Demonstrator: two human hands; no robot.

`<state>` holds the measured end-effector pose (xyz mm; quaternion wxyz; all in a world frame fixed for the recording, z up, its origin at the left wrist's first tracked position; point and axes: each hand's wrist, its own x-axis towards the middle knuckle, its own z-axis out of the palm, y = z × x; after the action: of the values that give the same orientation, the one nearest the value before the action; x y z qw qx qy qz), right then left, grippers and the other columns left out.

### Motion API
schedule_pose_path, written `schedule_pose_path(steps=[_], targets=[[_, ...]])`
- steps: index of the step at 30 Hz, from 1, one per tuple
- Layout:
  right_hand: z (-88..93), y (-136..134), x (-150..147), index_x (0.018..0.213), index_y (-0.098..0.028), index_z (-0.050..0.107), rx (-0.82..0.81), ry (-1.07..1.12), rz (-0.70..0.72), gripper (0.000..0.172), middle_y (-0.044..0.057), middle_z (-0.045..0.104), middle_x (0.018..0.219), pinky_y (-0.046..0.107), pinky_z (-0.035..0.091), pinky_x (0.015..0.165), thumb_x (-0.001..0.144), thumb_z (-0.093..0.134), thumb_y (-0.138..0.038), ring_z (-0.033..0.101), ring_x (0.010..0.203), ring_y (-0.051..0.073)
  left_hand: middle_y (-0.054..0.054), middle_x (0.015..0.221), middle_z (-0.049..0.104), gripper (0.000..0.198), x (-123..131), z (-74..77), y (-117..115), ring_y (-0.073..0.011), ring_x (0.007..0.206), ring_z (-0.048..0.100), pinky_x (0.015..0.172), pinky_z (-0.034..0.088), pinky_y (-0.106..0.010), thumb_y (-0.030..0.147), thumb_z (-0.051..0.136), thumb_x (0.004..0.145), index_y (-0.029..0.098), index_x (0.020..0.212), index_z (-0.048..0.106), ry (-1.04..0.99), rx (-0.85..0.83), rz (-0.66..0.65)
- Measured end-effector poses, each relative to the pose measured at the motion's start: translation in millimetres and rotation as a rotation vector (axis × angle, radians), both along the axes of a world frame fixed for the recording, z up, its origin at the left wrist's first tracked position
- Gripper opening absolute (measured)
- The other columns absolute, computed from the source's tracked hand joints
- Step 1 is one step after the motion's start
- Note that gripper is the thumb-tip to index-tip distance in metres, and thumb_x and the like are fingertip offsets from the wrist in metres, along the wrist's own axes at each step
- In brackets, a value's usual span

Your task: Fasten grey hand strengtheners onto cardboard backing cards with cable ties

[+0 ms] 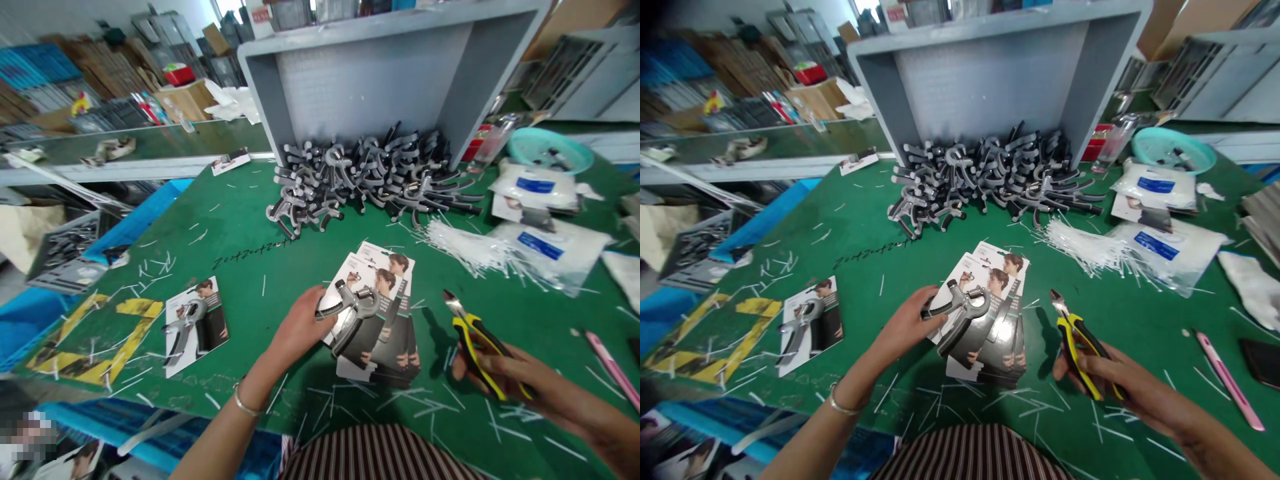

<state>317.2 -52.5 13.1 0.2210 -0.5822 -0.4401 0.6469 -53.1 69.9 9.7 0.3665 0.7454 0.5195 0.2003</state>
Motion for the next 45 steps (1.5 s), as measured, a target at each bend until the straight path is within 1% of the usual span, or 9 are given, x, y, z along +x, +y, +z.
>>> schedule_pose_path(steps=[4, 9, 22, 28, 32, 36, 39, 42, 45], targets=[[5.3, -8, -48, 0.103, -0.022, 0.060, -0.139, 0.407, 0.029, 0.030, 0.006, 0.063, 0.084, 0.031, 0.049, 0.064, 0.087, 0.061, -0.048, 0.059, 0.069, 0.018, -0.009, 0.114, 0.067, 0.050, -1, 15.1, -10, -0.0260, 0.102, 0.065, 0.091, 0.049, -0.042, 0.027, 0.070, 0.077, 0.018, 0.122, 0.052, -0.113, -0.079, 0.131], [10.4, 10, -84, 0.125, -0.020, 0.048, -0.270, 0.527, 0.271, 0.047, 0.006, 0.065, 0.094, 0.029, 0.054, 0.061, 0.088, 0.063, -0.044, 0.067, 0.075, 0.018, -0.007, 0.112, 0.070, 0.054, 7, 10.7, -17, -0.0235, 0.097, 0.068, 0.082, 0.053, -0.034, 0.033, 0.071, 0.078, 0.019, 0.126, 0.048, -0.358, -0.236, 0.136], [22.7, 53, -87, 0.127, -0.017, 0.046, -0.439, 0.556, 0.394, 0.052, 0.010, 0.070, 0.093, 0.024, 0.053, 0.049, 0.086, 0.064, -0.043, 0.070, 0.064, 0.017, -0.008, 0.122, 0.065, 0.054, 8, 10.5, -21, -0.0235, 0.107, 0.065, 0.090, 0.051, -0.035, 0.031, 0.069, 0.083, 0.021, 0.131, 0.046, -0.355, -0.146, 0.064], [19.4, 58, -87, 0.107, -0.015, 0.057, -0.442, 0.526, 0.296, 0.038, -0.002, 0.058, 0.064, 0.015, 0.036, 0.036, 0.085, 0.062, -0.045, 0.048, 0.042, 0.006, -0.008, 0.119, 0.067, 0.054, 7, 5.3, -17, -0.0237, 0.106, 0.065, 0.088, 0.051, -0.034, 0.032, 0.069, 0.083, 0.021, 0.131, 0.047, -0.399, -0.173, 0.070], [3.8, 52, -96, 0.100, -0.017, 0.055, -0.311, 0.296, 0.297, 0.037, -0.005, 0.052, 0.064, 0.015, 0.024, 0.034, 0.086, 0.061, -0.051, 0.037, 0.039, 0.004, -0.008, 0.116, 0.069, 0.053, 7, -9.6, -14, -0.0241, 0.097, 0.067, 0.080, 0.052, -0.032, 0.040, 0.069, 0.083, 0.020, 0.129, 0.054, -0.434, -0.372, 0.119], [-3.5, 43, -102, 0.095, -0.016, 0.060, 0.255, -0.114, 0.436, 0.031, 0.004, 0.064, 0.076, 0.025, 0.046, 0.057, 0.093, 0.051, -0.046, 0.058, 0.063, 0.016, -0.008, 0.105, 0.072, 0.053, 9, -16.6, -18, -0.0218, 0.085, 0.068, 0.071, 0.051, -0.029, 0.042, 0.075, 0.076, 0.016, 0.119, 0.059, -0.547, -0.579, 0.214], [1.3, 31, -102, 0.101, -0.017, 0.061, 0.519, -0.391, 0.522, 0.016, 0.008, 0.069, 0.088, 0.032, 0.049, 0.070, 0.090, 0.054, -0.027, 0.064, 0.077, 0.022, -0.007, 0.101, 0.073, 0.050, 10, -13.0, -19, -0.0197, 0.083, 0.068, 0.071, 0.050, -0.027, 0.040, 0.078, 0.073, 0.015, 0.113, 0.060, -0.670, -0.600, 0.286], [6.2, 18, -106, 0.110, -0.019, 0.061, 0.526, -0.357, 0.540, 0.023, 0.010, 0.070, 0.094, 0.035, 0.051, 0.074, 0.087, 0.056, -0.022, 0.066, 0.083, 0.024, -0.007, 0.097, 0.073, 0.042, 13, -8.6, -15, -0.0174, 0.078, 0.067, 0.072, 0.051, -0.028, 0.038, 0.077, 0.076, 0.012, 0.106, 0.063, -0.846, -0.607, 0.370], [1.4, 11, -122, 0.123, -0.020, 0.054, 0.150, 0.141, 0.445, 0.033, 0.012, 0.068, 0.102, 0.032, 0.053, 0.064, 0.094, 0.048, -0.036, 0.068, 0.083, 0.024, -0.008, 0.102, 0.072, 0.039, 22, -5.6, -12, -0.0177, 0.084, 0.069, 0.080, 0.052, -0.031, 0.035, 0.075, 0.079, 0.012, 0.107, 0.061, -1.072, -0.530, 0.484]])
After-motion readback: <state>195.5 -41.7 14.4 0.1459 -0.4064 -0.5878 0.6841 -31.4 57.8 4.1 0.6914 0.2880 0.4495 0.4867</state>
